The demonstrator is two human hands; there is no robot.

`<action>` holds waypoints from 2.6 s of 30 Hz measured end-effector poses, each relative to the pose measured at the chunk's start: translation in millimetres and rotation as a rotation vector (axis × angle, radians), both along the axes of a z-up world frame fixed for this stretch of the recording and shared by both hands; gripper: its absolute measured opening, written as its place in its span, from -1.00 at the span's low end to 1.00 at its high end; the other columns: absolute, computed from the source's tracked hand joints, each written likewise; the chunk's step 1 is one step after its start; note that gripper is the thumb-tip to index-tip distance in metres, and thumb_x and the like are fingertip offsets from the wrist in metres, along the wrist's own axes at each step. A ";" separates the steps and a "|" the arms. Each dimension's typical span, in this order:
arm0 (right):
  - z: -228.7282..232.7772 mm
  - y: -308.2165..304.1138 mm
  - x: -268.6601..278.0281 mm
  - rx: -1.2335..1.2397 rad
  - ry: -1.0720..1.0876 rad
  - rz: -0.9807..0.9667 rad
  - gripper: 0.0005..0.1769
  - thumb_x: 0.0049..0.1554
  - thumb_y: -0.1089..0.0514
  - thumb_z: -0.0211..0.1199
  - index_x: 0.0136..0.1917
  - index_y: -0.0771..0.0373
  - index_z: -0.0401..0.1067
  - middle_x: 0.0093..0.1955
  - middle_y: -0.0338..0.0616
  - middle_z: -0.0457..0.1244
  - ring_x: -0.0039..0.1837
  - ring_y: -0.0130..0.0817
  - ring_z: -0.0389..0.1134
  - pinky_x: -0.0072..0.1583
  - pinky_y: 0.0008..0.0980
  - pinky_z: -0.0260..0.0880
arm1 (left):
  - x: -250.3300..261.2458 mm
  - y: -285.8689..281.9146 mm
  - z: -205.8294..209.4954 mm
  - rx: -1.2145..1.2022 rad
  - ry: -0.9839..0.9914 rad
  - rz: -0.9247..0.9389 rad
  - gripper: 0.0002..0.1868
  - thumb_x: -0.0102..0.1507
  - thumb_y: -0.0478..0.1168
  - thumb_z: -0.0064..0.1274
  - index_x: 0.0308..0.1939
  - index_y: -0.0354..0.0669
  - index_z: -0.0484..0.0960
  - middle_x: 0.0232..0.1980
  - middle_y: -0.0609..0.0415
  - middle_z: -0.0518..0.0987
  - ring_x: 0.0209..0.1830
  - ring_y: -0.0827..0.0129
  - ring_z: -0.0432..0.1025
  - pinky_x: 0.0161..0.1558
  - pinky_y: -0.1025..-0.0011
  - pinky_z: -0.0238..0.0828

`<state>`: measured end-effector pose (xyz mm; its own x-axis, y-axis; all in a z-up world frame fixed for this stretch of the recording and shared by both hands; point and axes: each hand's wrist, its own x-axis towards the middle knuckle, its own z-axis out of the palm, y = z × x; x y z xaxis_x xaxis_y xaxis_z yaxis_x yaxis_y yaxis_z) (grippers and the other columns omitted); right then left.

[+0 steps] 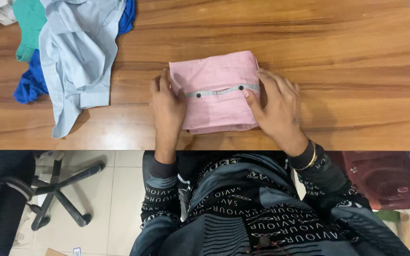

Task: The person folds a pink collared shirt and places it in a suitcase, then spreads out a light blue shirt on a table and begins fastening the buttons.

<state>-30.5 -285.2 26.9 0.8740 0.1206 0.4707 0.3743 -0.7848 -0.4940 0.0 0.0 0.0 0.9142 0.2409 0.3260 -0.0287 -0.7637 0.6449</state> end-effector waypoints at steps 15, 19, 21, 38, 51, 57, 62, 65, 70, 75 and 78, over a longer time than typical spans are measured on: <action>-58.1 55.5 70.4 -0.418 -0.093 0.130 -0.26 0.23 -0.34 0.12 0.42 0.24 0.36 0.52 0.15 0.10 0.57 0.02 0.02 0.31 0.24 -0.03 | 3.6 -29.9 -33.1 0.561 -0.116 -0.326 -0.34 0.45 0.10 -0.12 0.57 -0.05 0.20 0.61 -0.09 0.22 0.65 0.09 0.07 0.52 -0.19 -0.14; -57.0 31.2 95.0 -0.346 -0.241 0.331 -0.33 0.31 -0.28 0.15 0.42 0.28 0.37 0.55 0.15 0.12 0.60 0.01 0.07 0.40 0.15 0.11 | -13.0 -46.1 -33.6 0.403 -0.122 -0.259 -0.21 0.35 0.08 -0.03 0.54 -0.28 0.15 0.57 -0.28 0.20 0.59 -0.06 0.04 0.48 -0.24 -0.15; -49.1 16.6 113.0 -0.289 -0.304 0.445 -0.36 0.37 -0.22 0.15 0.45 0.33 0.36 0.57 0.15 0.13 0.60 0.03 0.10 0.45 0.10 0.17 | -33.3 -58.4 -30.0 0.331 -0.140 -0.274 -0.14 0.26 0.05 0.07 0.50 -0.35 0.13 0.53 -0.44 0.17 0.54 -0.20 0.02 0.38 -0.24 -0.12; -15.4 -3.3 239.6 -0.228 1.152 0.463 -0.23 -0.08 -0.06 0.50 0.30 0.38 0.43 0.24 0.14 0.36 0.25 -0.04 0.39 0.14 -0.09 0.47 | -36.1 -46.6 8.5 -0.050 0.405 -0.723 -0.73 0.33 -0.24 0.13 0.08 -0.18 0.75 -0.28 -0.16 0.70 -0.39 0.22 0.59 -0.23 0.33 0.52; 127.2 35.3 125.5 -0.548 -0.089 0.698 -0.71 -0.11 0.29 0.42 -0.08 0.11 0.53 -0.13 -0.16 0.33 -0.13 -0.11 0.40 -0.14 -0.10 0.37 | 62.5 -67.3 -1.5 0.095 -0.011 -1.149 -0.37 0.40 -0.25 -0.03 0.54 -0.21 0.19 0.52 -0.12 0.32 0.51 0.18 0.23 0.43 0.32 0.14; 103.0 17.9 20.3 -0.673 -0.519 0.558 -0.80 -0.08 0.11 0.29 -0.14 0.15 0.44 -0.11 -0.23 0.21 0.01 -0.26 0.26 -0.04 -0.28 0.24 | 113.6 -28.9 -22.5 0.654 -0.293 -0.658 -0.44 0.38 -0.17 -0.04 0.45 -0.22 0.30 0.47 -0.10 0.37 0.46 0.18 0.25 0.34 0.27 0.17; 28.2 10.9 19.5 -0.683 -0.579 0.475 -0.81 0.01 0.11 0.22 -0.09 0.19 0.46 -0.13 -0.26 0.19 0.00 -0.30 0.23 -0.02 -0.34 0.20 | 125.4 5.0 -47.4 0.763 -0.314 -0.646 -0.47 0.35 -0.11 -0.05 0.38 -0.22 0.40 0.42 -0.08 0.41 0.42 0.18 0.27 0.26 0.22 0.20; -5.2 9.5 15.8 -0.649 -0.499 0.476 -0.76 0.00 0.10 0.20 -0.05 0.19 0.47 -0.11 -0.25 0.21 0.01 -0.31 0.23 0.00 -0.34 0.22 | 156.9 15.2 -53.3 0.863 -0.371 -0.625 -0.48 0.34 -0.07 -0.05 0.34 -0.23 0.45 0.40 -0.08 0.43 0.40 0.18 0.28 0.22 0.19 0.22; -19.6 13.5 6.0 -0.502 -0.337 0.536 -0.69 -0.02 0.13 0.24 0.02 0.23 0.47 -0.04 -0.18 0.24 0.07 -0.25 0.25 0.05 -0.27 0.29 | 222.2 40.2 -40.2 1.010 -0.463 -0.537 -0.48 0.32 -0.01 -0.06 0.26 -0.23 0.55 0.35 -0.06 0.48 0.36 0.18 0.30 0.15 0.15 0.26; -1.9 5.2 12.9 0.075 0.110 0.719 -0.59 0.01 0.25 0.33 0.16 0.28 0.46 0.06 -0.04 0.28 0.10 -0.16 0.36 0.06 -0.27 0.47 | 181.0 63.0 -24.5 0.586 -0.071 -0.143 -0.69 0.44 -0.11 -0.08 -0.12 -0.29 0.64 0.04 -0.22 0.59 0.02 -0.13 0.46 -0.03 0.02 0.44; 6.6 -12.7 32.1 0.129 0.036 0.450 -0.60 0.09 0.18 0.40 0.19 0.19 0.43 0.15 -0.06 0.32 0.10 -0.14 0.45 0.11 -0.24 0.49 | 125.4 42.8 -17.1 0.283 -0.130 -0.036 -0.50 0.49 -0.02 -0.08 -0.33 -0.37 0.65 -0.27 -0.35 0.60 -0.36 -0.24 0.49 -0.30 -0.08 0.42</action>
